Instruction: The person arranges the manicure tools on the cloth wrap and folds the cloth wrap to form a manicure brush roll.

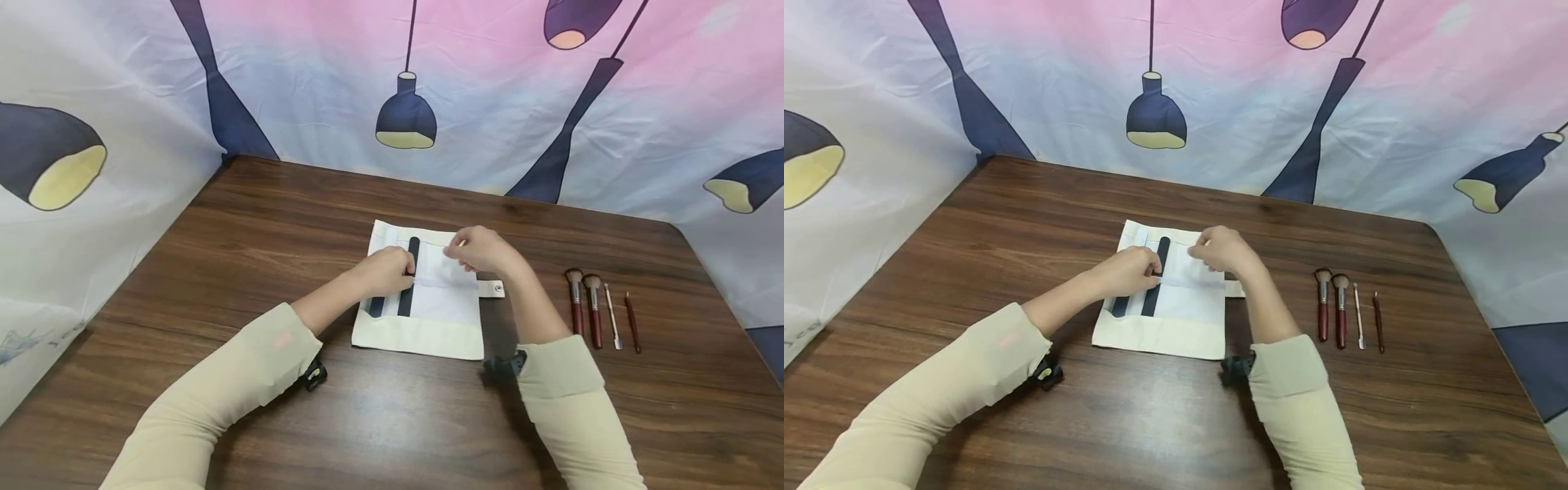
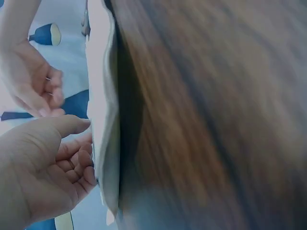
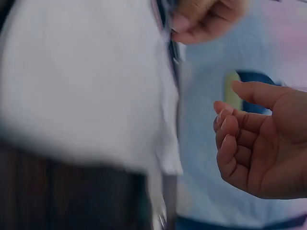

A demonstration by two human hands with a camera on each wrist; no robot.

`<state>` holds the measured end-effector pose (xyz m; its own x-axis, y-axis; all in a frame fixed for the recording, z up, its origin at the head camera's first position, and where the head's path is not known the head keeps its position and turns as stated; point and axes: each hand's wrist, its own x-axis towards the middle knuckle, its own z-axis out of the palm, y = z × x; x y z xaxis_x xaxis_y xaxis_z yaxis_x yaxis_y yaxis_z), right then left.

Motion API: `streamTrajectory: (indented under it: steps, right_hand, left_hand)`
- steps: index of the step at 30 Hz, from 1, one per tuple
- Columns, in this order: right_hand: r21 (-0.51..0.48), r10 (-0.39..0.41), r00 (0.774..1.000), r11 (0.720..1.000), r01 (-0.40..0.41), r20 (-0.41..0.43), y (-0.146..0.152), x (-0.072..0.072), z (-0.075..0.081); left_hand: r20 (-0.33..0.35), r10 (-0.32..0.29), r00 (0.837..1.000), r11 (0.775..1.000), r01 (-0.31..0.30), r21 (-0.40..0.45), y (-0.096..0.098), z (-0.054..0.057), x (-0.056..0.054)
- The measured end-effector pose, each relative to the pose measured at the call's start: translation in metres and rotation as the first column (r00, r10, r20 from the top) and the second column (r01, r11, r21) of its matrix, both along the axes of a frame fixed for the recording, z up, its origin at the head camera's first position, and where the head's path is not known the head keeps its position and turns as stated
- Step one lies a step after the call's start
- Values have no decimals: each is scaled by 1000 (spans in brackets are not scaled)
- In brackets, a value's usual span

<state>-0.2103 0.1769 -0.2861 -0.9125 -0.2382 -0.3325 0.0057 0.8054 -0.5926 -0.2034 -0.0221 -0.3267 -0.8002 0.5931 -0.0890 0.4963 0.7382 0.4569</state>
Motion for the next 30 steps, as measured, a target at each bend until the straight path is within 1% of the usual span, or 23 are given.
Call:
streamTrajectory:
  steps: [3, 7, 10, 13, 17, 20, 22, 26, 30]
  right_hand:
    - [-12, -49, 999, 999, 49, -20, 30, 10, 6]
    - [-14, -116, 992, 993, 115, -49, 71, 26, 9]
    - [3, -159, 986, 987, 160, -42, 96, 36, 7]
    - [32, -190, 981, 981, 192, -42, 115, 44, 2]
    - [57, -244, 966, 967, 249, -80, 137, 52, -5]
    - [81, -284, 952, 952, 294, -112, 152, 56, -9]
    - [100, -300, 947, 945, 312, -116, 160, 56, -12]
    - [102, -313, 944, 941, 324, -106, 170, 53, -18]
    - [107, -312, 944, 940, 324, -110, 172, 48, -24]
  left_hand:
    - [4, -21, 1000, 1000, 21, 0, 6, -1, 3]
    - [20, -40, 999, 999, 40, 5, 11, -3, 4]
    - [32, -40, 999, 999, 40, 1, 14, -4, 5]
    - [27, -35, 999, 999, 35, -10, 15, -5, 5]
    - [24, -36, 999, 999, 36, -1, 16, -6, 3]
    - [21, -44, 999, 999, 44, 11, 16, -7, 1]
    - [23, -47, 999, 999, 47, 16, 16, -7, 0]
    - [25, -43, 999, 999, 43, 17, 15, -7, 0]
    - [18, -43, 999, 999, 42, 10, 15, -7, -1]
